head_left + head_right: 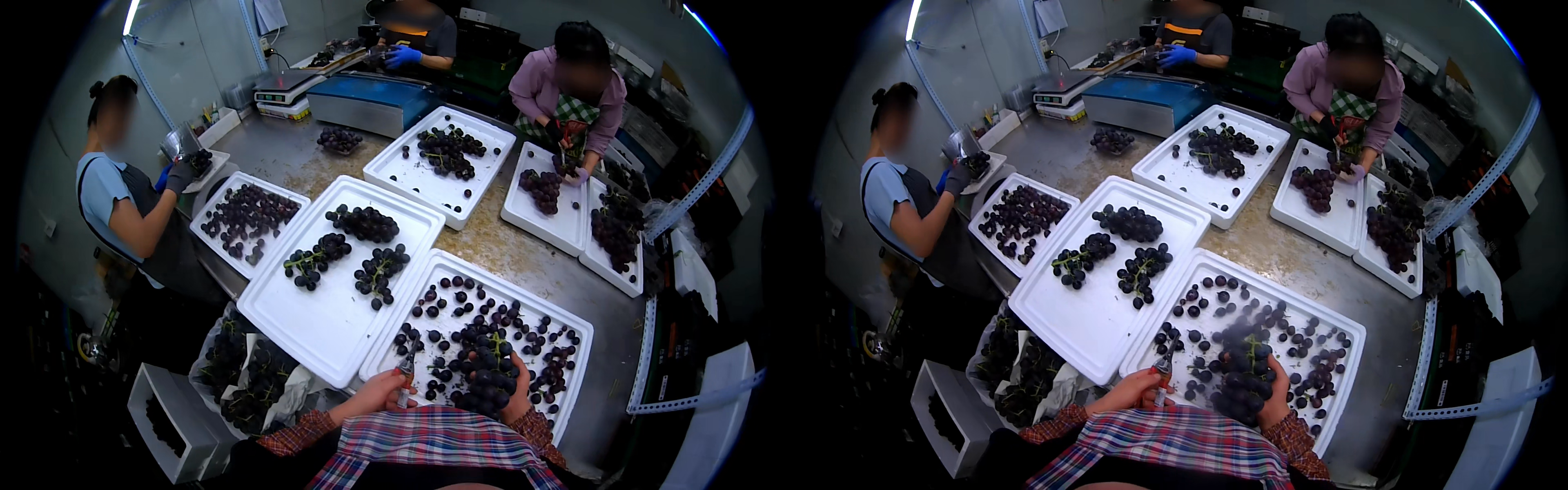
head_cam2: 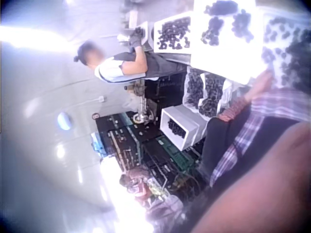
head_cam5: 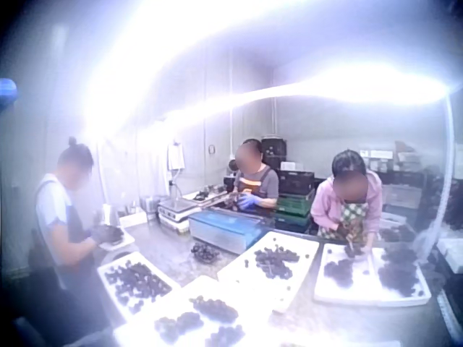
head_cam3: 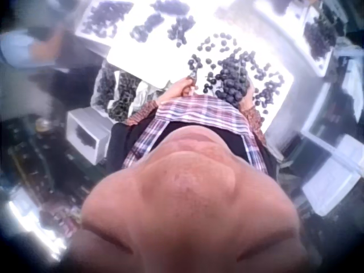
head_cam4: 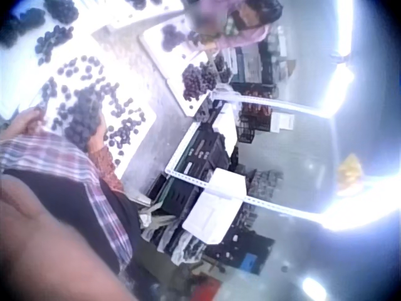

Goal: The person uses red-handled shears to trim stems and remove individual grapes from bunches of dark grapes. The person holds the bunches in one hand and cuts with the other, placing trimmed grapes and stems onto white trays on the table.

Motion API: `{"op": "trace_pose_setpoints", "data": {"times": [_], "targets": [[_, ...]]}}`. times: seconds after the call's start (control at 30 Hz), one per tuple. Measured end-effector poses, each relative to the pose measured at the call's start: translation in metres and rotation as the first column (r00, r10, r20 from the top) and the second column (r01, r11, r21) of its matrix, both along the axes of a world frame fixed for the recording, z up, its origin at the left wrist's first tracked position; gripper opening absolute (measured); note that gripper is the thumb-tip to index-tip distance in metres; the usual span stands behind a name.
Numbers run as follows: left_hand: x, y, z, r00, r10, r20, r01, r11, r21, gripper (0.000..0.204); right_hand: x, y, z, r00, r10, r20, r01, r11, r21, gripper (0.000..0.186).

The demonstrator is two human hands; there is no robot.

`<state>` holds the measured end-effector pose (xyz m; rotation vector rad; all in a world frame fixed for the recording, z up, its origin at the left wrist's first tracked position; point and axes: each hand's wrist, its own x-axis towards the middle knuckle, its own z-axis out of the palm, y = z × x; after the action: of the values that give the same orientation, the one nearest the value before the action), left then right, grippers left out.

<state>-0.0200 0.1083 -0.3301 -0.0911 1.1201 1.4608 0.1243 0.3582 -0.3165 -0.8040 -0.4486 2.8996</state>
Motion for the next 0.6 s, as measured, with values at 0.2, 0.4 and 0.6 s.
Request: {"op": "trace_pose_setpoints", "data": {"times": [0.2,0.4,0.6], "targets": [[-0.006,-0.001,-0.013,0.999,0.001,0.034,-0.002,0.999,0.050,0.028,0.005,0.007,-0.008,0.995,0.027,-0.099,-0.028,1.000,-0.010,0.062],[-0.004,0.000,-0.009,0.999,-0.020,0.043,0.019,1.000,0.024,0.029,0.013,0.006,-0.004,0.974,-0.038,-0.222,0.003,0.988,-0.155,0.067],[-0.013,0.004,0.020,0.810,-0.368,-0.456,0.310,0.929,-0.200,0.035,0.015,0.007,-0.003,0.994,0.077,-0.083,-0.071,0.995,0.069,0.072]]}}
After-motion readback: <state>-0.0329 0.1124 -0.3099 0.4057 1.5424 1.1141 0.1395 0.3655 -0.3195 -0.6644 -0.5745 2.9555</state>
